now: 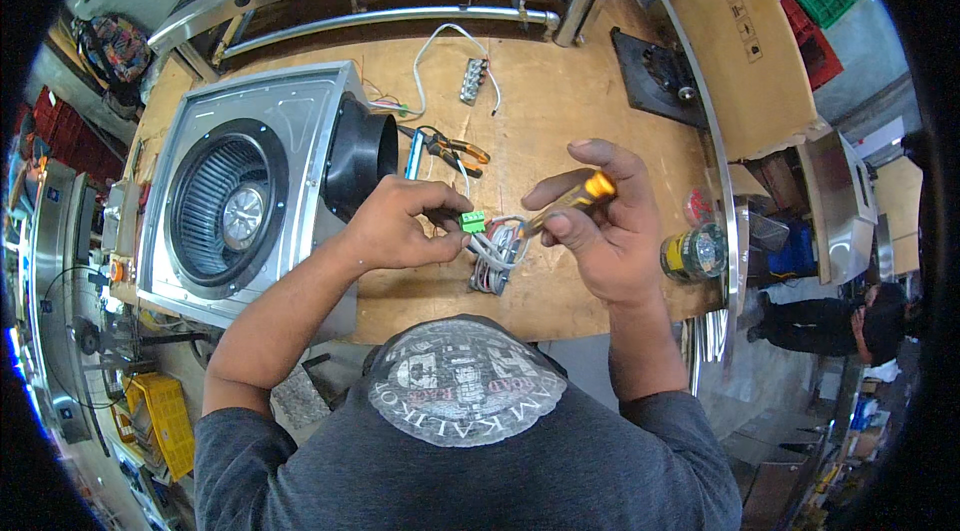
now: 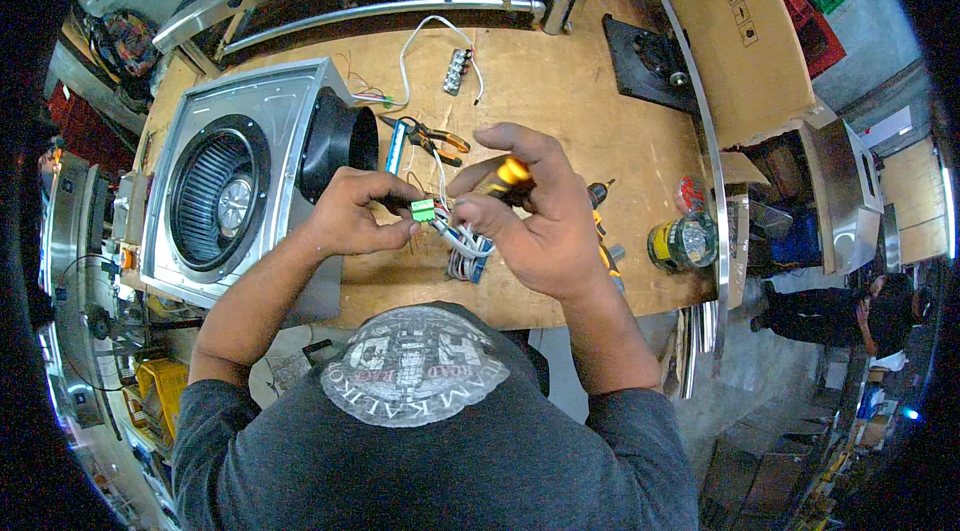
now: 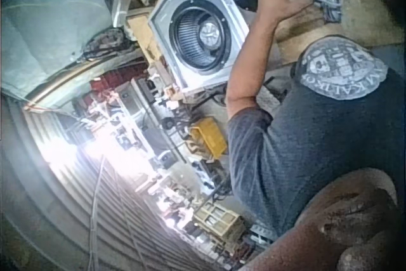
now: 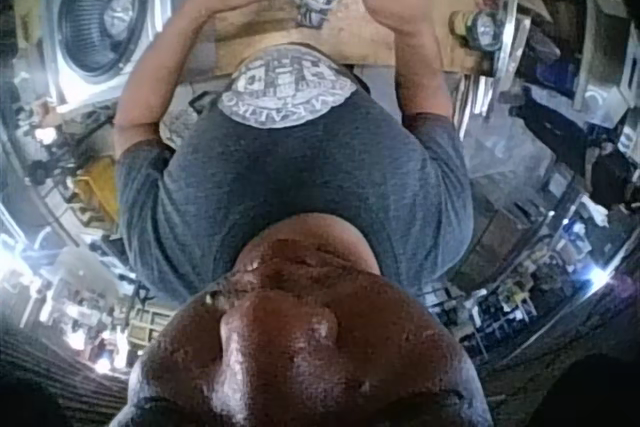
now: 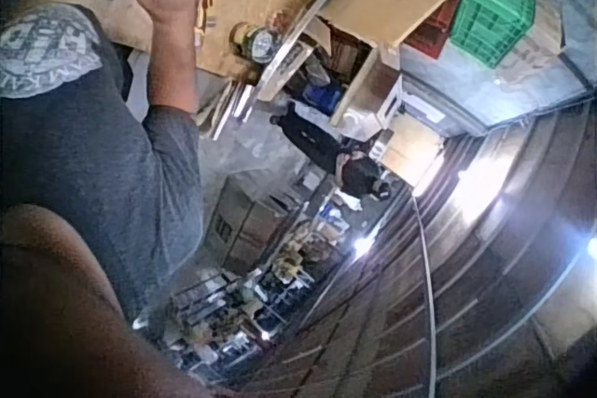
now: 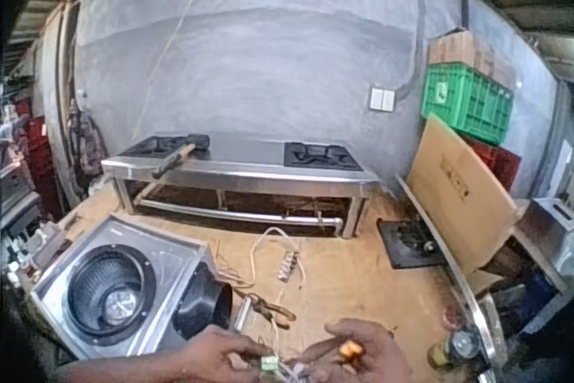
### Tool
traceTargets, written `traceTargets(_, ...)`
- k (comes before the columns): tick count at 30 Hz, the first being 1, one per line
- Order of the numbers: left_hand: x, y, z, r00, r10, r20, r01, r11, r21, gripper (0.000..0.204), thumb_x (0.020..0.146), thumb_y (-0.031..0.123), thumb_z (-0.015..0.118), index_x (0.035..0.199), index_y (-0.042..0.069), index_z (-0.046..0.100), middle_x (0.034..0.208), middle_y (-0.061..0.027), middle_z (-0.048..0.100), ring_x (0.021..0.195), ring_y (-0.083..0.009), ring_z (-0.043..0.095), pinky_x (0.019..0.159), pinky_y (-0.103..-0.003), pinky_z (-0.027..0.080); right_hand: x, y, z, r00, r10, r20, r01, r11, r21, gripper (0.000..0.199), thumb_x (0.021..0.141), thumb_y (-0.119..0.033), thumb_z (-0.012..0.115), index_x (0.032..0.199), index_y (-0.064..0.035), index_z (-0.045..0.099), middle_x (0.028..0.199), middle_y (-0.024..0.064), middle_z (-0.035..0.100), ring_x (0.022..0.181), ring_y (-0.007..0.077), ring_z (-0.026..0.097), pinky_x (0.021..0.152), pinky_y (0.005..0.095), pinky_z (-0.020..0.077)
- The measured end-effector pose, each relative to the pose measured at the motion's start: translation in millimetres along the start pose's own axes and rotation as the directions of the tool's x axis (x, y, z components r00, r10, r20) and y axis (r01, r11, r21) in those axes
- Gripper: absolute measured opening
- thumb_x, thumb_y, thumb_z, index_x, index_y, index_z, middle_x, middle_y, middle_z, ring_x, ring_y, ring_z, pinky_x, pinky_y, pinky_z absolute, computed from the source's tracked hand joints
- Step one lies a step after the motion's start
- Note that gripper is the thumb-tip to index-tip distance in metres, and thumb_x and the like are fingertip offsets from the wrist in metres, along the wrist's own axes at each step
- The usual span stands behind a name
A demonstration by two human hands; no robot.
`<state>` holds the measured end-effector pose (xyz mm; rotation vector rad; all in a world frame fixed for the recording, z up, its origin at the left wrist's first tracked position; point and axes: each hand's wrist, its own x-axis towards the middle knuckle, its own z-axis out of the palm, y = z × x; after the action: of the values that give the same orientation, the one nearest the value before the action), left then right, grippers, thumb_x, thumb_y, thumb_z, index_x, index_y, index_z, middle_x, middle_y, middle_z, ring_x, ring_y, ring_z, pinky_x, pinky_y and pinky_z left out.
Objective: The person works on wiring and small electronic components on a workbench, using pliers and a screwdriver to strip, twist, and connect wires to a green terminal block and a blue circuit board. The person repeatedly handles the wires and components, adjusting connections throughout the clip.
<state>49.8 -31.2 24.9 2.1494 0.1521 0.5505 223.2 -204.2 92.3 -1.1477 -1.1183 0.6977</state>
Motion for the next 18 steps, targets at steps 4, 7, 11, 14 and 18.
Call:
traceTargets(4,-1.0,3.8,-1.5,0.999,0.033,0.015,-0.033,0.999,0.012,0.026,0.074,0.011,0.077,0.095,0.0,0.069,0.082,-0.0116,0.072,0.075,-0.018,0.073,0.069,-0.029,0.058,12.7,9.3,6.9,0.958,-0.256,0.128,0.284,0.907,-0.311,0.038,0.088,-0.002,0.069,0.121,-0.0054,0.051,0.095,0.0121,0.069,0.084,0.0177,0.067,0.072,0.0273,0.0548)
traceTargets(7,-0.5,4.3,-3.8,0.999,0.046,0.022,-0.046,0.999,0.002,0.025,0.074,0.012,0.077,0.095,0.0,0.069,0.083,-0.0116,0.072,0.074,-0.0187,0.073,0.069,-0.03,0.058,17.7,12.4,9.9,0.935,-0.305,0.178,0.351,0.858,-0.374,0.038,0.088,-0.005,0.071,0.12,-0.0049,0.052,0.094,0.012,0.069,0.086,0.0183,0.069,0.073,0.0297,0.055)
traceTargets(11,-0.6,0.0,-2.9,0.996,0.092,0.019,-0.093,0.995,0.032,0.026,0.073,0.012,0.077,0.094,0.0,0.069,0.082,-0.0125,0.072,0.073,-0.0202,0.073,0.068,-0.03,0.057,18.8,9.3,10.5,0.938,-0.283,0.202,0.342,0.853,-0.395,0.037,0.088,-0.005,0.071,0.119,-0.0045,0.053,0.094,0.0122,0.068,0.085,0.0187,0.069,0.072,0.0296,0.0553)
traceTargets(14,-1.5,1.3,-2.9,0.997,0.071,0.031,-0.072,0.997,0.032,0.026,0.072,0.013,0.076,0.094,0.0,0.07,0.081,-0.013,0.071,0.073,-0.0209,0.073,0.067,-0.031,0.057,19.0,9.3,12.2,0.939,-0.277,0.205,0.34,0.844,-0.415,0.036,0.088,-0.005,0.071,0.118,-0.004,0.053,0.095,0.0127,0.068,0.085,0.0183,0.069,0.072,0.0297,0.0556)
traceTargets(18,-1.6,-0.4,-2.6,0.997,0.068,0.034,-0.07,0.996,0.051,0.026,0.072,0.013,0.076,0.094,0.0,0.07,0.082,-0.0132,0.071,0.074,-0.0207,0.073,0.068,-0.031,0.057,18.6,8.5,11.6,0.956,-0.222,0.193,0.286,0.857,-0.43,0.039,0.087,-0.003,0.072,0.121,-0.0033,0.054,0.096,0.0131,0.069,0.086,0.0185,0.069,0.073,0.0306,0.0558)
